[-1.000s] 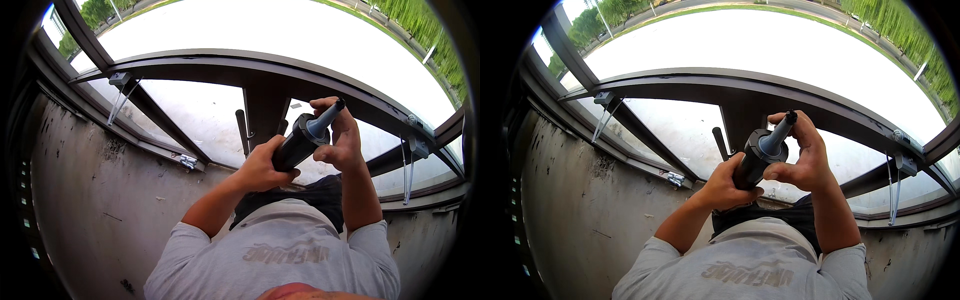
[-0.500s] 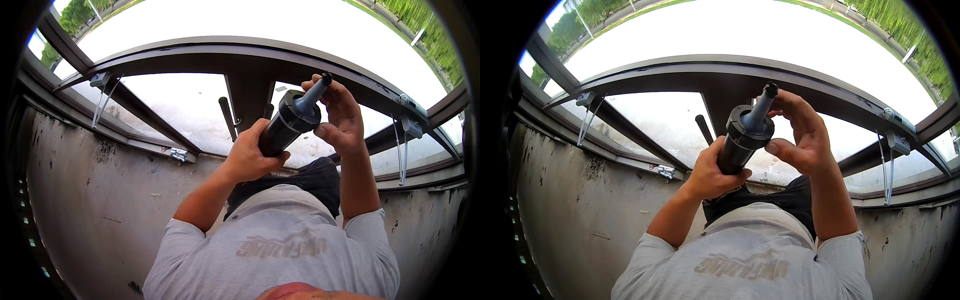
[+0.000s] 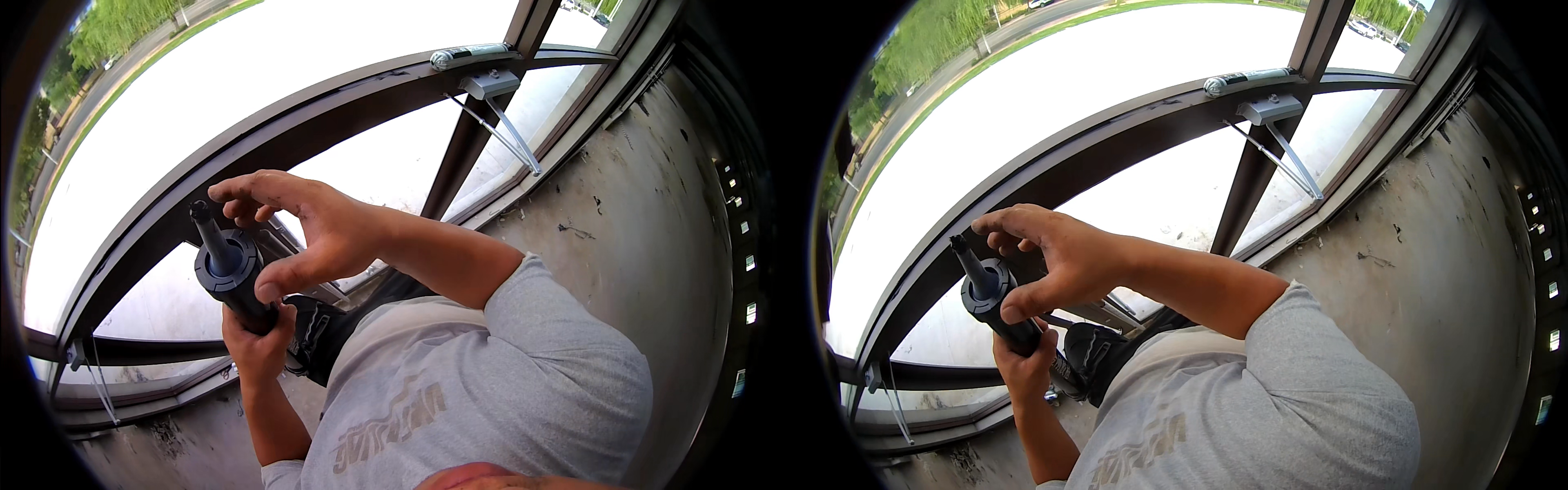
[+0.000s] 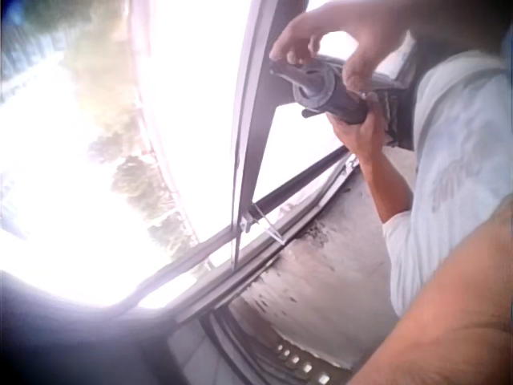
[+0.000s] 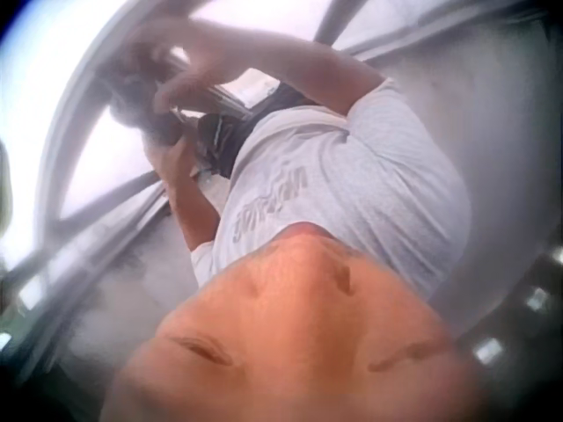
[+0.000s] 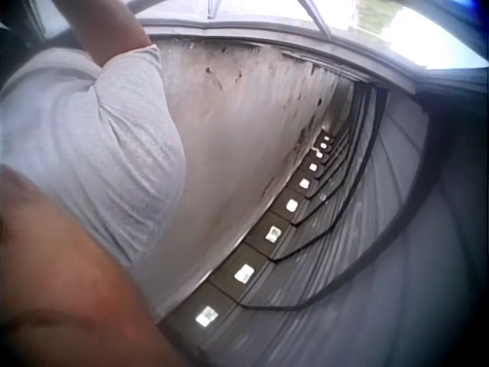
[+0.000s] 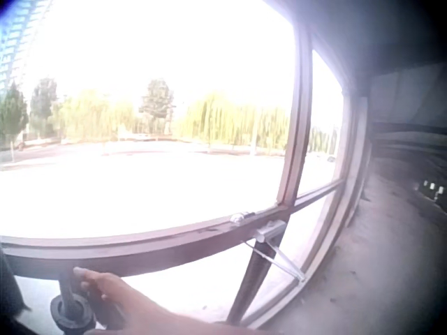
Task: The person uses a caulking gun to apply sealant along the edges of a window frame. They reload the gun with a new sealant cartridge and continue applying sealant to different sections of the frame.
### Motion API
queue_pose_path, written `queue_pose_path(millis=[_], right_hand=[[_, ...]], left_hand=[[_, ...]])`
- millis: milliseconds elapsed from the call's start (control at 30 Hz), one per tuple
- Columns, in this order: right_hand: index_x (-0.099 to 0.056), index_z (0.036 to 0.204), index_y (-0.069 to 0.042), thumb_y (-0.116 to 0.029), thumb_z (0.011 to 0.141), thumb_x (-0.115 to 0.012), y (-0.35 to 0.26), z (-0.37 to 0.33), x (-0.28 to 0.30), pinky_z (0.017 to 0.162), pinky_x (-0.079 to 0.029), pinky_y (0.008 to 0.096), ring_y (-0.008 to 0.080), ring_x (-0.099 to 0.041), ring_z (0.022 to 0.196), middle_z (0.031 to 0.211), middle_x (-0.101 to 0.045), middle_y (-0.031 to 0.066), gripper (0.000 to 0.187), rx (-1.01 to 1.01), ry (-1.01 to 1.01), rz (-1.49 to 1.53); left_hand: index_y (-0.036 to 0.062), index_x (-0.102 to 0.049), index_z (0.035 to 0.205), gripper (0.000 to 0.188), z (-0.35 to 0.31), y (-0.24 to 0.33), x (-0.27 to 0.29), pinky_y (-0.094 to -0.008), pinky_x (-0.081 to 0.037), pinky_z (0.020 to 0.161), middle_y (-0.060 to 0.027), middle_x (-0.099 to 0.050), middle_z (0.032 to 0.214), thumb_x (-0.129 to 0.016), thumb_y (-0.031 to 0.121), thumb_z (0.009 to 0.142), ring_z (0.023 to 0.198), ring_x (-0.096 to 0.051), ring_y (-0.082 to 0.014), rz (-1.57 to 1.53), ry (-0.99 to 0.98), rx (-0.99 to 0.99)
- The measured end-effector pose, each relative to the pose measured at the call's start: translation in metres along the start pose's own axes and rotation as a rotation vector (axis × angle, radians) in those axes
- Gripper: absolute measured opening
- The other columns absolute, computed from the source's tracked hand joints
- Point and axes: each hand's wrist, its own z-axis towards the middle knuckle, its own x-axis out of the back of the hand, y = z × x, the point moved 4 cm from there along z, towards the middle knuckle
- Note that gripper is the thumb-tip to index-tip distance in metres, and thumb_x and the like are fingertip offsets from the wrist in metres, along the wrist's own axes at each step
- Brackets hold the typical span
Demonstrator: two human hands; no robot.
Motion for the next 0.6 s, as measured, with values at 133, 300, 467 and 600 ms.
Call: queue_pose_path(millis=[133,300,467,600], right_hand=[[-0.060,0.126,0.002,-0.051,0.081,-0.083,-0.012,0.001,-0.008,0.091,-0.052,0.0372,0.0236,-0.061,0.104,0.109,-0.058,0.0133,0.073,-0.092,-0.011,-0.106],[-0.070,0.107,0.004,-0.041,0.091,-0.076,-0.004,0.000,-0.008,0.088,-0.055,0.0404,0.0247,-0.064,0.096,0.104,-0.062,0.0156,0.049,-0.100,0.042,0.224],[-0.071,0.107,0.003,-0.027,0.095,-0.073,-0.010,0.005,-0.005,0.089,-0.055,0.0368,0.0219,-0.066,0.095,0.100,-0.066,0.0121,0.032,-0.175,-0.011,0.231],[-0.070,0.111,0.004,-0.020,0.098,-0.068,-0.019,0.000,-0.010,0.092,-0.057,0.0346,0.0220,-0.068,0.103,0.113,-0.068,0.0151,0.027,-0.102,0.067,0.140]], left_hand=[[0.0039,-0.058,0.103,0.032,0.005,-0.002,-0.009,-0.0226,-0.049,0.061,-0.0023,-0.061,0.085,-0.076,0.000,0.077,0.068,-0.057,-0.0088,0.021,-0.024,-0.136],[0.0033,-0.058,0.102,0.031,0.000,0.001,-0.013,-0.0227,-0.049,0.060,-0.0022,-0.060,0.084,-0.076,0.000,0.077,0.067,-0.057,-0.0082,0.046,-0.036,-0.039],[0.0029,-0.057,0.103,0.033,-0.002,0.001,-0.012,-0.0228,-0.049,0.060,-0.0031,-0.061,0.084,-0.076,-0.001,0.078,0.067,-0.058,-0.0084,0.013,-0.049,-0.012],[0.0017,-0.055,0.109,0.043,-0.001,0.004,-0.013,-0.0261,-0.051,0.069,-0.0042,-0.064,0.088,-0.081,0.006,0.075,0.075,-0.060,-0.0104,0.049,-0.087,-0.031]])
